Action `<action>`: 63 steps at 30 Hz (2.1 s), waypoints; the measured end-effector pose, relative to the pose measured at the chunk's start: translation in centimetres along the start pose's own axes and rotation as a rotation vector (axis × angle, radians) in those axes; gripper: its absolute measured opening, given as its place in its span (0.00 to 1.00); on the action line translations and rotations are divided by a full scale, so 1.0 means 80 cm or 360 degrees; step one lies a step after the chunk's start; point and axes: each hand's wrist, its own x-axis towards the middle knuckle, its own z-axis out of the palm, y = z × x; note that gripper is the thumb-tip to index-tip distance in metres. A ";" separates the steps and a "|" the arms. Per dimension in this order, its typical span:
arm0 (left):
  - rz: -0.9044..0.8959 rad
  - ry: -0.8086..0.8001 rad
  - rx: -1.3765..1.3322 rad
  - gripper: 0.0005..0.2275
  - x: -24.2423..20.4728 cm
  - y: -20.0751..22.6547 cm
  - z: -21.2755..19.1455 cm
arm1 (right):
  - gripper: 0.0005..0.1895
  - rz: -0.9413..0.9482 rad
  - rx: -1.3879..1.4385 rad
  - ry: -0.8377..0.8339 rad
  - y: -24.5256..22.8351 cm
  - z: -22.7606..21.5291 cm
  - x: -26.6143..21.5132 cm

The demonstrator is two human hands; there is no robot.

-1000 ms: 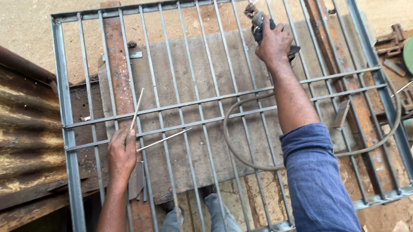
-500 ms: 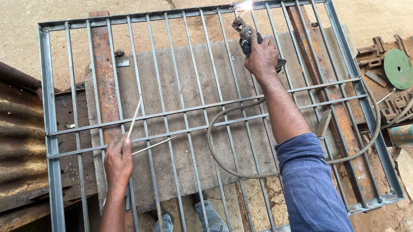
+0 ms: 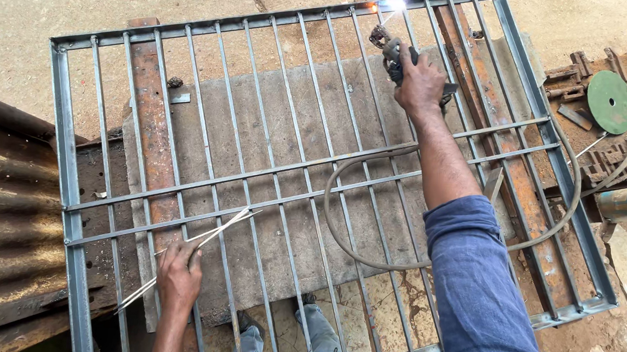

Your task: The person welds metal bars onto a frame using a welding tool, positioning the electrode at the joints to join the components.

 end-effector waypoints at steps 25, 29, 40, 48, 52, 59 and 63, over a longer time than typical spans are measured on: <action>0.0136 0.0223 0.0454 0.27 -0.010 0.008 0.013 | 0.50 -0.0092 -0.0017 0.0134 0.009 0.004 -0.011; 0.0164 0.0241 0.0505 0.30 -0.008 0.008 0.009 | 0.51 -0.0085 -0.0083 0.0142 0.009 0.012 -0.006; 0.0081 0.0213 0.0474 0.30 -0.017 0.030 -0.014 | 0.50 -0.0072 -0.0138 0.0105 0.010 0.012 -0.005; 0.0102 0.0226 0.0473 0.28 -0.012 0.023 -0.002 | 0.52 -0.0020 -0.0189 -0.0017 0.009 0.015 0.001; 0.0082 0.0185 0.0479 0.28 -0.011 0.025 0.001 | 0.52 -0.0015 -0.0206 -0.0035 0.004 -0.004 0.006; 0.0086 0.0164 0.0452 0.30 -0.010 0.029 0.006 | 0.53 0.0039 -0.0099 -0.0135 -0.007 -0.031 0.011; 0.0055 0.0121 0.0466 0.31 -0.011 0.032 0.008 | 0.54 0.0030 -0.0120 -0.0106 -0.006 -0.031 0.011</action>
